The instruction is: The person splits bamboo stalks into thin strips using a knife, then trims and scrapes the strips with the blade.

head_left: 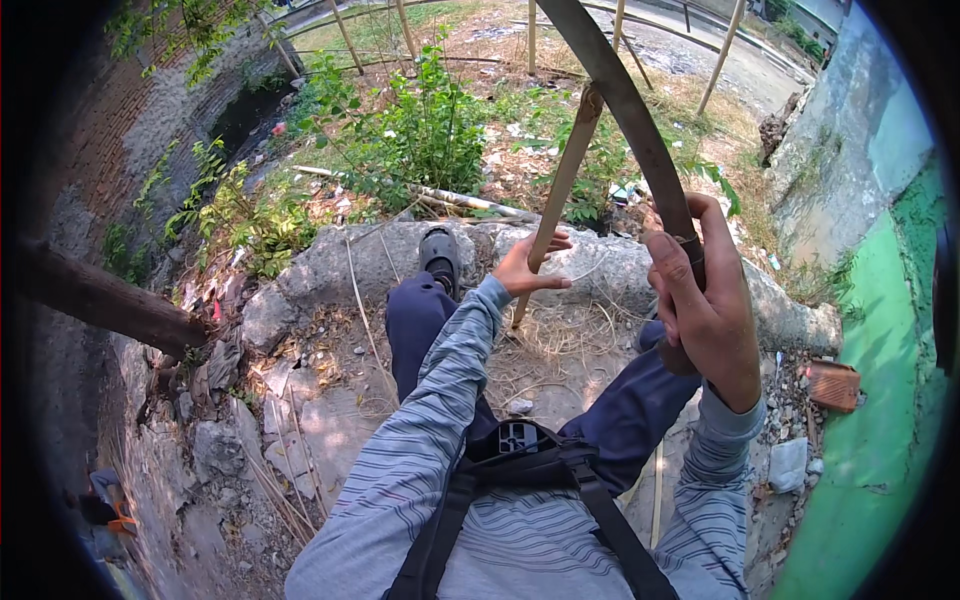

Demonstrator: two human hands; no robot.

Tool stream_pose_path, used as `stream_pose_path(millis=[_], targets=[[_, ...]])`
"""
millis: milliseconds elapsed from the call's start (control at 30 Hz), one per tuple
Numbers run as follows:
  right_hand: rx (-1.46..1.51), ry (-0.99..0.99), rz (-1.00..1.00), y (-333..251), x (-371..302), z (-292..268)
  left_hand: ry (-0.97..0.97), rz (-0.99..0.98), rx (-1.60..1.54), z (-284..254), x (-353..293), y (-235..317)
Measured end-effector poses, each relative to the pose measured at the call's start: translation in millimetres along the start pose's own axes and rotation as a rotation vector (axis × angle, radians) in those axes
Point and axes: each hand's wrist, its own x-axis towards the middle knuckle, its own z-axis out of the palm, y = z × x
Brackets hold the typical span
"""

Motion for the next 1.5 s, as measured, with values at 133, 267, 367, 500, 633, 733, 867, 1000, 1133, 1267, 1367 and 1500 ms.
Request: stream_pose_path(millis=[133, 267, 367, 500, 633, 733, 867, 1000, 1133, 1267, 1367, 1500], targets=[[0.054, -0.057, 0.077, -1, -13, -11, 0.128, -0.111, -0.044, 24, 0, -41], [0.27, -0.097, 0.107, -8, -22, -24, 0.309, -0.135, 0.092, 32, 2, -47], [0.295, -0.099, 0.052, -7, -21, -29, 0.374, -0.086, 0.164, 32, 3, -54], [0.277, -0.168, 0.05, -2, -15, -34, 0.412, -0.066, 0.228, 32, 1, -52], [-0.05, -0.041, 0.022, 2, -15, -29, 0.424, -0.007, 0.278, 37, 1, -45], [-0.208, 0.076, -0.079, 7, -17, -21, 0.443, -0.011, 0.244, 34, -3, -51], [-0.137, 0.124, -0.111, 1, -21, -12, 0.429, -0.059, 0.134, 32, -3, -59], [-0.151, 0.149, -0.121, -3, -20, -10, 0.412, -0.06, 0.108, 34, -2, -63], [-0.219, 0.107, -0.148, -6, -15, -5, 0.421, -0.099, 0.09, 33, -3, -66], [-0.246, 0.069, -0.139, -7, -14, -7, 0.424, -0.124, 0.075, 31, -4, -65], [-0.227, 0.116, -0.187, -4, -12, -3, 0.428, -0.104, 0.058, 32, -5, -57], [-0.196, 0.107, -0.191, 0, -9, -2, 0.448, -0.114, 0.076, 32, -7, -46]])
